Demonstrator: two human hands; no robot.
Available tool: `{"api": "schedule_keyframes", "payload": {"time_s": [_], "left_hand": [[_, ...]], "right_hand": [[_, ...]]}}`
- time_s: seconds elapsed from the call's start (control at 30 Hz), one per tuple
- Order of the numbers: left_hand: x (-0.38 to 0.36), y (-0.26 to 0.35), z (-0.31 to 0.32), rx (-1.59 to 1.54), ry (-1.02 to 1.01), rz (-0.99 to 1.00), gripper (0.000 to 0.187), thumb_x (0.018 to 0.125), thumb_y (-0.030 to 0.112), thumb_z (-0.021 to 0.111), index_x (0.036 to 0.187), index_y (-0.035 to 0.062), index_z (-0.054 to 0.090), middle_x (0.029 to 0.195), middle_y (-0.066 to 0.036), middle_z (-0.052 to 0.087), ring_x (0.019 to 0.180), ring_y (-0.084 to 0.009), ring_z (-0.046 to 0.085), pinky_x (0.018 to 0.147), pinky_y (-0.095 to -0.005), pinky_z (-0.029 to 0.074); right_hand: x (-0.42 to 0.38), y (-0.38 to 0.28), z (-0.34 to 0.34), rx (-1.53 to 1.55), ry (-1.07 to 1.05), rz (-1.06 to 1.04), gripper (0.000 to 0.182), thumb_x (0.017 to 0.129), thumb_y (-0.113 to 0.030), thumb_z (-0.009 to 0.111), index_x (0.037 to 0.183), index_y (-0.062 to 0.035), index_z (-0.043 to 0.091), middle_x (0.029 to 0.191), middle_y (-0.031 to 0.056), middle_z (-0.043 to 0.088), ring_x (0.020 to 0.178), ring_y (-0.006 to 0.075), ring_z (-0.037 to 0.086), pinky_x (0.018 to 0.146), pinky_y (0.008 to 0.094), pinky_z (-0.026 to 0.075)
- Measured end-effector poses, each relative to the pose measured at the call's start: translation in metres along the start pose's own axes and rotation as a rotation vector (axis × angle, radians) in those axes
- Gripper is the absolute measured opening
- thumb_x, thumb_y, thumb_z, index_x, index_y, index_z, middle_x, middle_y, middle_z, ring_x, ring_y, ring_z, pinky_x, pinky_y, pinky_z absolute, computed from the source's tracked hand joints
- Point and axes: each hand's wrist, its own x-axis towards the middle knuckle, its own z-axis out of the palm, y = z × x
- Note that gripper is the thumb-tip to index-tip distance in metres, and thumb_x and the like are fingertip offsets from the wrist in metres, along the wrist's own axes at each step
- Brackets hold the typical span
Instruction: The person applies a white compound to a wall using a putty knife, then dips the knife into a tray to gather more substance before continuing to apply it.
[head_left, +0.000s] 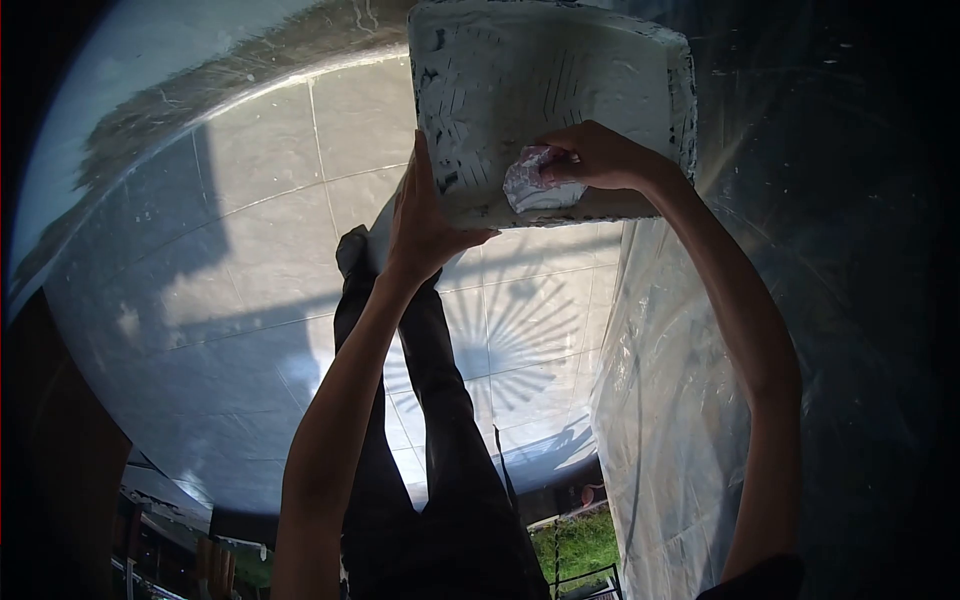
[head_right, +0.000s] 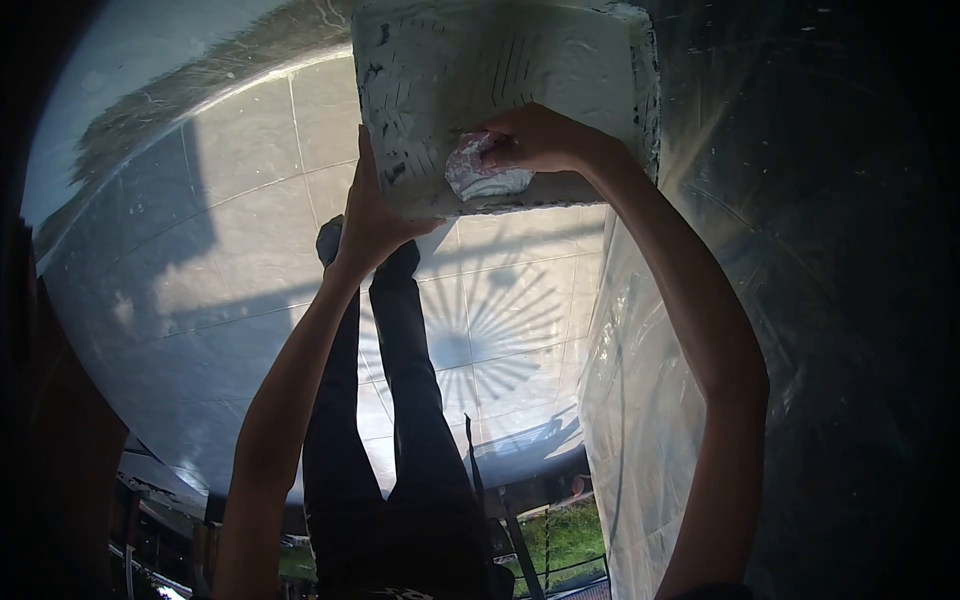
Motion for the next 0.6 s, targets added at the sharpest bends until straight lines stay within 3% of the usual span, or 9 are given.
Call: {"api": "schedule_keyframes", "payload": {"time_s": [0.2,0.23,0.33,0.47,0.53,0.6], "left_hand": [[0.000,0.006,-0.006,0.101,-0.043,-0.046,0.147,0.050,0.029,0.097,0.158,-0.0014,0.003,0.155,-0.028,0.031,0.145,-0.0424,0.033,0.117,-0.0489,0.033],[0.000,0.005,-0.007,0.104,-0.036,-0.034,0.147,0.050,0.029,0.097,0.158,-0.0014,0.003,0.155,-0.028,0.031,0.145,-0.0424,0.033,0.117,-0.0489,0.033],[-0.002,0.008,-0.008,0.103,-0.052,-0.038,0.147,0.050,0.031,0.098,0.158,-0.0016,0.003,0.156,-0.028,0.028,0.146,-0.0421,0.030,0.117,-0.0495,0.032],[-0.004,0.013,-0.012,0.185,-0.068,-0.075,0.148,0.049,0.034,0.097,0.158,-0.0009,0.003,0.157,-0.028,0.025,0.145,-0.0423,0.031,0.116,-0.0509,0.033],[-0.005,0.012,-0.017,0.238,-0.063,-0.051,0.148,0.049,0.034,0.097,0.158,-0.0003,0.003,0.157,-0.028,0.026,0.144,-0.0423,0.034,0.116,-0.0510,0.033],[-0.004,0.015,-0.025,0.294,-0.093,-0.004,0.149,0.049,0.040,0.097,0.158,-0.0004,0.004,0.161,-0.027,0.018,0.149,-0.0409,0.024,0.118,-0.0516,0.029]], "right_hand": [[-0.004,0.013,-0.011,0.102,-0.102,0.141,0.056,0.091,-0.037,0.074,0.139,-0.0116,0.059,0.117,0.0089,0.072,0.105,0.0205,0.066,0.092,0.0340,0.051],[-0.008,0.013,-0.010,0.249,-0.129,0.154,0.048,0.094,-0.028,0.072,0.133,-0.0021,0.060,0.111,0.0075,0.071,0.100,0.0149,0.062,0.094,0.0320,0.048],[-0.021,0.020,-0.001,0.460,-0.040,0.197,0.048,0.094,-0.029,0.072,0.131,-0.0012,0.061,0.113,0.0067,0.070,0.101,0.0144,0.061,0.094,0.0303,0.047],[-0.041,0.026,0.003,0.794,0.020,0.224,0.054,0.095,-0.034,0.072,0.136,-0.0036,0.056,0.109,0.0003,0.062,0.094,0.0087,0.056,0.088,0.0261,0.048],[-0.046,0.028,0.007,0.822,0.049,0.205,0.056,0.096,-0.036,0.070,0.138,-0.0035,0.052,0.110,-0.0011,0.059,0.094,0.0072,0.053,0.084,0.0258,0.048],[-0.049,0.027,0.011,0.938,0.133,0.123,0.054,0.099,-0.037,0.066,0.138,-0.0021,0.052,0.109,0.0018,0.061,0.091,0.0097,0.056,0.077,0.0267,0.052]]}}
